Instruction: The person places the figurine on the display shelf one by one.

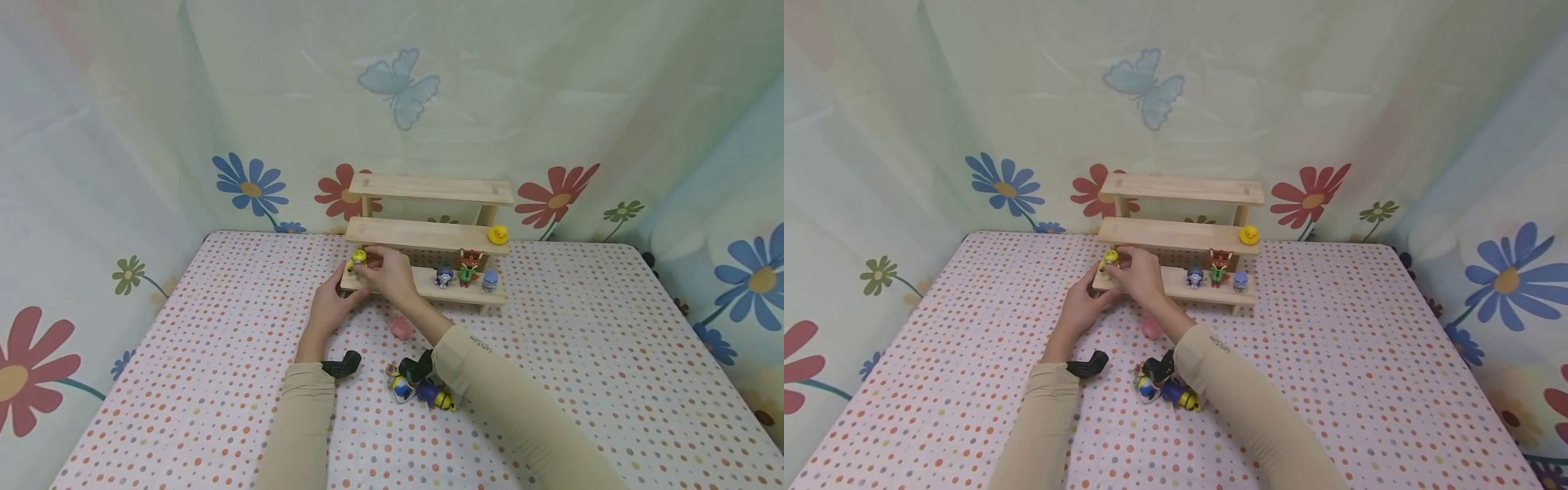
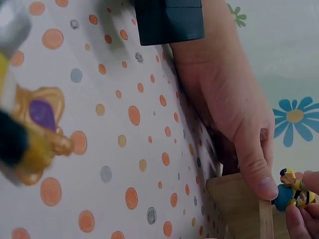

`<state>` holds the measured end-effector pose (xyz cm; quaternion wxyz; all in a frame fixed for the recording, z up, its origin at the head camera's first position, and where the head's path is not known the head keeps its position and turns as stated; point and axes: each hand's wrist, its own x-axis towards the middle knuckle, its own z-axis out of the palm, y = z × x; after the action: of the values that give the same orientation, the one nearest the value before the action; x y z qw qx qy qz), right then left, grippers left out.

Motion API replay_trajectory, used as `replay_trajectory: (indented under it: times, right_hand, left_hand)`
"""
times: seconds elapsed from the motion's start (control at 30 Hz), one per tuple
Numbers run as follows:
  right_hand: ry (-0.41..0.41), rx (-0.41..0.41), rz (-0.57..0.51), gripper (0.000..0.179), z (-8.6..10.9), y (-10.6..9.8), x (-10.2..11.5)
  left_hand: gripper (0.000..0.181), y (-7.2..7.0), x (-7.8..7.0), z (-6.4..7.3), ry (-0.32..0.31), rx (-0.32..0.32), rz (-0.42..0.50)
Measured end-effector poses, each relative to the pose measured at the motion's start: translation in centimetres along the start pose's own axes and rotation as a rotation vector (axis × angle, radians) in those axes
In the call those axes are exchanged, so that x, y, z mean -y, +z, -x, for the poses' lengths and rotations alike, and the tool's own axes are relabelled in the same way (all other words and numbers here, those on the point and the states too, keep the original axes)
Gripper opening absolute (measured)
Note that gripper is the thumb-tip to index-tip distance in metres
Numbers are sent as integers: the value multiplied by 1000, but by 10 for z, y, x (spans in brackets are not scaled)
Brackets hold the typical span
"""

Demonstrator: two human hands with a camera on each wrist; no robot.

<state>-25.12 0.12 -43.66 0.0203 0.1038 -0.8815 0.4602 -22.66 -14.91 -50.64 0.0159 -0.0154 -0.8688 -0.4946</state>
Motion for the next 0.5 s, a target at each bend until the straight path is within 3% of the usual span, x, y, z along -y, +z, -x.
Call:
replay_trajectory:
  times: [0.2, 0.33, 0.5]
  right_hand:
    - [-22, -6, -12, 42, 9, -9, 2]
    - [-78, 5, -31, 39, 26, -24, 2]
    - [-142, 131, -42, 36, 56, -53, -4]
  left_hand:
    - [102, 0, -1, 0, -15, -3, -14]
    - [103, 0, -1, 1, -31, 0, -10]
    - [105, -1, -1, 0, -47, 4, -12]
